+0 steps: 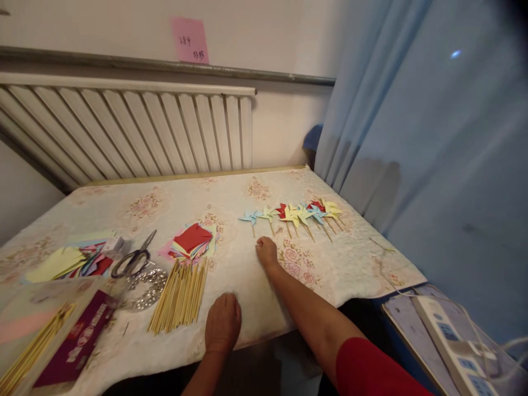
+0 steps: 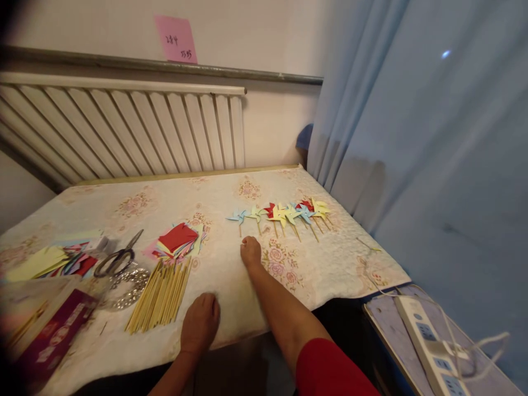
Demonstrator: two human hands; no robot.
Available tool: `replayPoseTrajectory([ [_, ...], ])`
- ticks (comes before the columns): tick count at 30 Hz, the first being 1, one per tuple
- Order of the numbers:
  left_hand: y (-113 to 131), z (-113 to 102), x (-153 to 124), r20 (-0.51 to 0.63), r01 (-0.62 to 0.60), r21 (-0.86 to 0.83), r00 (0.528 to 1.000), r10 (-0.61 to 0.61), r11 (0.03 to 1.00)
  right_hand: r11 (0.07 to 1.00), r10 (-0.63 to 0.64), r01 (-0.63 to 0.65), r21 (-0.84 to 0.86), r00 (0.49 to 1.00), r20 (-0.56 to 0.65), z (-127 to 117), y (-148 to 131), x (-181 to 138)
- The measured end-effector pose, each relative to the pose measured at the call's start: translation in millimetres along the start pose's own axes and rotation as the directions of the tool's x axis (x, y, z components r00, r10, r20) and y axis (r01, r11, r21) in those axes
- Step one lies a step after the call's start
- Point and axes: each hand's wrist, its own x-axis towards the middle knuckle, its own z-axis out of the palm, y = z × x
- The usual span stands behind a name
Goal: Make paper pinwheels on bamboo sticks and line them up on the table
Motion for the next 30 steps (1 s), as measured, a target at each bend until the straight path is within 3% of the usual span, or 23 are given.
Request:
replayPoseTrajectory([
  [10,3,-9,3,0.012,0.012,0.026,1.000,-0.012,1.000,0.997,-0.075,0.075,-0.005,0.997,-0.028,-32,-1,-70],
  [19,2,-7,2,-0.031,-0.018,0.009,0.999,0.018,1.000,0.972,-0.224,0.219,-0.091,0.973,-0.052,-30,1,-134],
  [30,-2,-7,5,0.053,0.002,-0.057,0.999,0.001,0.998,0.921,-0.257,0.259,-0.290,0.965,0.047,-34,-9,-141],
])
